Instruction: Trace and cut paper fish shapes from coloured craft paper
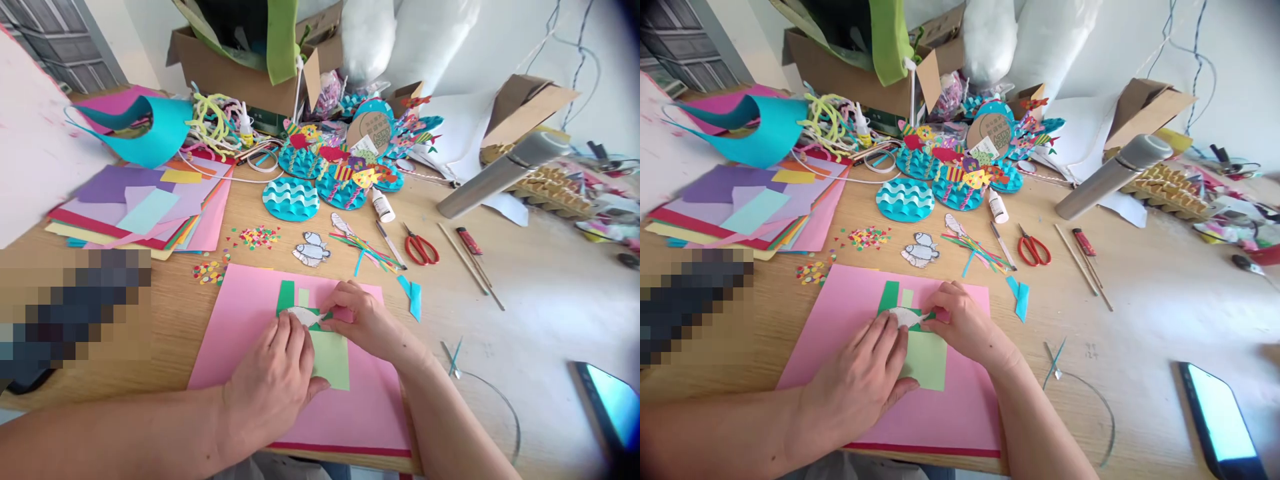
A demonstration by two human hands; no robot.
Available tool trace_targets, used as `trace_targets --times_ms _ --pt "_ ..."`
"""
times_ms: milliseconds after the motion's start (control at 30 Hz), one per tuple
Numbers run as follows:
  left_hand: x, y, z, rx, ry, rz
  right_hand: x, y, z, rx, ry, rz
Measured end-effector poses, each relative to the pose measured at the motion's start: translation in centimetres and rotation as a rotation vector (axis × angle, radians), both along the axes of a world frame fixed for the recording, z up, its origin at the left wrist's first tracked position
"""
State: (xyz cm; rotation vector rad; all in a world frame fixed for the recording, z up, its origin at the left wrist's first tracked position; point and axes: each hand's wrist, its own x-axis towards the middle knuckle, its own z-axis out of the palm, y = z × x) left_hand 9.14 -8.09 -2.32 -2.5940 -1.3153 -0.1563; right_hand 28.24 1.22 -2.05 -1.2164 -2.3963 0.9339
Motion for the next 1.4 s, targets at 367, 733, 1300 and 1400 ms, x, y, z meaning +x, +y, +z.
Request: trace_targets --times_ms 367,733,1300,1400 --pt "-0.1 0.8 -0.7 0.053 -0.085 -0.044 -0.1 -0.1 0.1 0.020 -0.024 -0.018" --pt "0.0 0.7 -1.7 0.084 -0.100 -0.059 2.9 3.9 2.2 0.278 -0.165 -0.456" --pt "-0.2 0.5 -1.3 0.020 -0.072 -0.067 4.5 8.4 3.7 0.287 -0.254 -0.779" --pt "-0.3 0.4 -1.2 0.023 -0.068 -0.069 2.6 5.8 4.9 0.064 0.398 -0.708"
